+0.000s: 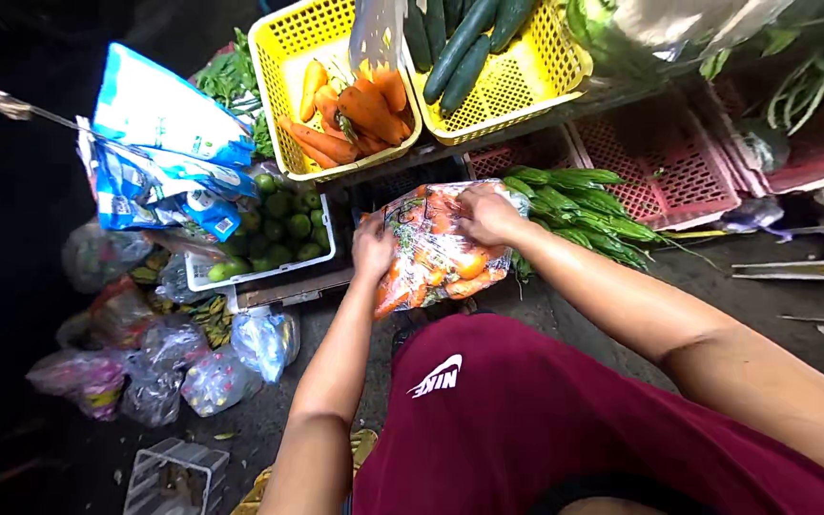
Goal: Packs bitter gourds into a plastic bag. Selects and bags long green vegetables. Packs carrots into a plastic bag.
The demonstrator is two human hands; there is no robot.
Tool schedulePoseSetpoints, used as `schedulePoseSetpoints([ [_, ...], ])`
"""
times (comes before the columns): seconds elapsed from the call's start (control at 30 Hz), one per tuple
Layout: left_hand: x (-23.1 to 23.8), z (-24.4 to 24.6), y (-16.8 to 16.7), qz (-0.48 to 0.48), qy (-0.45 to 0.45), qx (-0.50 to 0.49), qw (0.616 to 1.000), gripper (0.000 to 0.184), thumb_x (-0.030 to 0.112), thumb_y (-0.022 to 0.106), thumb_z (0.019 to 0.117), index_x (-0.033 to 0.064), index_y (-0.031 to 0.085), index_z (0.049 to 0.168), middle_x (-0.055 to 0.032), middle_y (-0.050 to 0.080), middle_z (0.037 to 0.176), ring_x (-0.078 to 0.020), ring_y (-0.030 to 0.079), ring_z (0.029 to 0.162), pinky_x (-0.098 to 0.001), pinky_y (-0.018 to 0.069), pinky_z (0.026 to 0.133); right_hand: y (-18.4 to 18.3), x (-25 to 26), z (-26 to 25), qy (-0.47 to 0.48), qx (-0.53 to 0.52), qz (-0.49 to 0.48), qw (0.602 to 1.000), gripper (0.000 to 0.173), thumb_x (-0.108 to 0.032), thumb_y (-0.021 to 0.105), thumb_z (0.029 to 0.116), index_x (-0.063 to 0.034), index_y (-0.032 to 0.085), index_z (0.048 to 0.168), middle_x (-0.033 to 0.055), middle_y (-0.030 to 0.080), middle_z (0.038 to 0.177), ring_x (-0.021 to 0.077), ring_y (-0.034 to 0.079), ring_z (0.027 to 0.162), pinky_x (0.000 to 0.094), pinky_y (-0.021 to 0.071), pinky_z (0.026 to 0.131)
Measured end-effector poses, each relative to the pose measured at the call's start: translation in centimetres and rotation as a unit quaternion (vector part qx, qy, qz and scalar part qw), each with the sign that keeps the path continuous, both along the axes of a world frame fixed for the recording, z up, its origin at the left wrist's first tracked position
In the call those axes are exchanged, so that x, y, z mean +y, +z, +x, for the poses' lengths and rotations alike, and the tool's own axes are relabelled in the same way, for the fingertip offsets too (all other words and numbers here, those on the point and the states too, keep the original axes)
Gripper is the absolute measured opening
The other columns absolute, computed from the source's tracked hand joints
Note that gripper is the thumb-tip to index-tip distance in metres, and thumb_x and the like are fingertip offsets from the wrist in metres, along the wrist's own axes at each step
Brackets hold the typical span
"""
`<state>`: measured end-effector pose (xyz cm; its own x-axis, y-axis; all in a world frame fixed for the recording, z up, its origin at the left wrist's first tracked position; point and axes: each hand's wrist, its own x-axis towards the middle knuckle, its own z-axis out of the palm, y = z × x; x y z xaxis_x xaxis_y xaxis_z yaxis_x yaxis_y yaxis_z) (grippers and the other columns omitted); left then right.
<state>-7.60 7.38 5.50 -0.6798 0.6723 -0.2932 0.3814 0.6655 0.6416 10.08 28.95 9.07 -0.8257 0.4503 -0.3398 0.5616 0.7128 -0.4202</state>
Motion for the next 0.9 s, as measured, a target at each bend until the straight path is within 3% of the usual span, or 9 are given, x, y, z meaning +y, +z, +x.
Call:
schedulePoseSetpoints([
  [0.07,3.6,1.4,-0.7,-0.025,-0.061,0.026,0.997,0.044,0.038,0.051,0.1041,0.0151,0.063,0.140,-0.0108,0.058,0.148,-0.0300,0.048,0.143,-0.0571,0.0359,0.119,-1.3,-1.2,-2.5,0.016,0.016,-0.069,0.997,0.046,-0.030,0.060,0.0992,-0.0103,0.061,0.141,0.0163,0.060,0.142,0.0355,0.053,0.136,0.0609,0.0420,0.112],
  [0.13,5.4,3.5,-1.7,-0.032,-0.056,0.059,0.996,0.042,0.038,0.053,0.1012,0.0185,0.066,0.136,-0.0111,0.060,0.144,-0.0328,0.052,0.138,-0.0622,0.0400,0.114,-3.0,-2.1,-4.2,0.019,0.009,-0.083,0.996,0.046,-0.033,0.066,0.0946,-0.0087,0.065,0.134,0.0199,0.063,0.136,0.0401,0.055,0.131,0.0652,0.0442,0.108],
  [0.2,5.1,5.1,-0.4,-0.012,-0.029,0.047,0.998,0.038,0.035,0.054,0.1024,0.0170,0.067,0.133,-0.0128,0.062,0.141,-0.0344,0.054,0.134,-0.0641,0.0411,0.112,-3.6,-2.4,-5.4,0.027,-0.012,-0.088,0.996,0.049,-0.040,0.066,0.0951,-0.0031,0.066,0.127,0.0250,0.065,0.128,0.0440,0.060,0.123,0.0697,0.0474,0.101],
  [0.27,4.4,5.7,0.5,-0.003,-0.032,0.031,0.999,0.036,0.034,0.053,0.1036,0.0175,0.068,0.132,-0.0093,0.064,0.139,-0.0297,0.056,0.134,-0.0585,0.0423,0.113,-3.2,-2.3,-6.3,0.047,-0.067,-0.090,0.993,0.060,-0.050,0.062,0.0970,-0.0007,0.062,0.132,0.0288,0.065,0.126,0.0463,0.062,0.120,0.0710,0.0466,0.099],
  [0.33,3.5,6.1,-0.7,-0.026,-0.026,0.063,0.997,0.043,0.040,0.049,0.1040,0.0241,0.063,0.141,-0.0023,0.055,0.153,-0.0262,0.045,0.145,-0.0568,0.0340,0.120,-2.8,-2.8,-7.0,0.071,-0.108,-0.060,0.990,0.062,-0.046,0.064,0.0956,-0.0011,0.058,0.138,0.0300,0.063,0.130,0.0473,0.060,0.124,0.0707,0.0455,0.102],
  [0.43,2.7,6.8,-1.9,-0.046,-0.001,0.109,0.993,0.046,0.041,0.051,0.1030,0.0260,0.058,0.146,0.0004,0.043,0.162,-0.0273,0.035,0.152,-0.0579,0.0298,0.122,-2.9,-3.2,-7.2,0.054,-0.100,-0.049,0.992,0.060,-0.043,0.069,0.0943,0.0017,0.062,0.133,0.0319,0.064,0.127,0.0488,0.060,0.123,0.0712,0.0451,0.102],
  [0.63,3.4,7.5,-2.1,-0.054,-0.006,0.105,0.993,0.046,0.034,0.050,0.1034,0.0279,0.054,0.149,0.0002,0.041,0.164,-0.0295,0.031,0.154,-0.0606,0.0199,0.125,-2.9,-1.9,-7.8,0.051,-0.139,-0.041,0.988,0.045,-0.031,0.073,0.0930,0.0091,0.069,0.113,0.0325,0.066,0.119,0.0469,0.063,0.117,0.0680,0.0473,0.099],
  [0.9,3.9,7.8,-2.3,-0.062,0.004,0.120,0.991,0.045,0.028,0.048,0.1050,0.0269,0.053,0.149,-0.0004,0.041,0.164,-0.0304,0.031,0.154,-0.0622,0.0212,0.124,-2.4,-1.9,-7.0,0.054,-0.164,-0.022,0.985,0.046,-0.032,0.068,0.0942,0.0100,0.067,0.113,0.0319,0.065,0.122,0.0456,0.062,0.119,0.0674,0.0474,0.099],
])
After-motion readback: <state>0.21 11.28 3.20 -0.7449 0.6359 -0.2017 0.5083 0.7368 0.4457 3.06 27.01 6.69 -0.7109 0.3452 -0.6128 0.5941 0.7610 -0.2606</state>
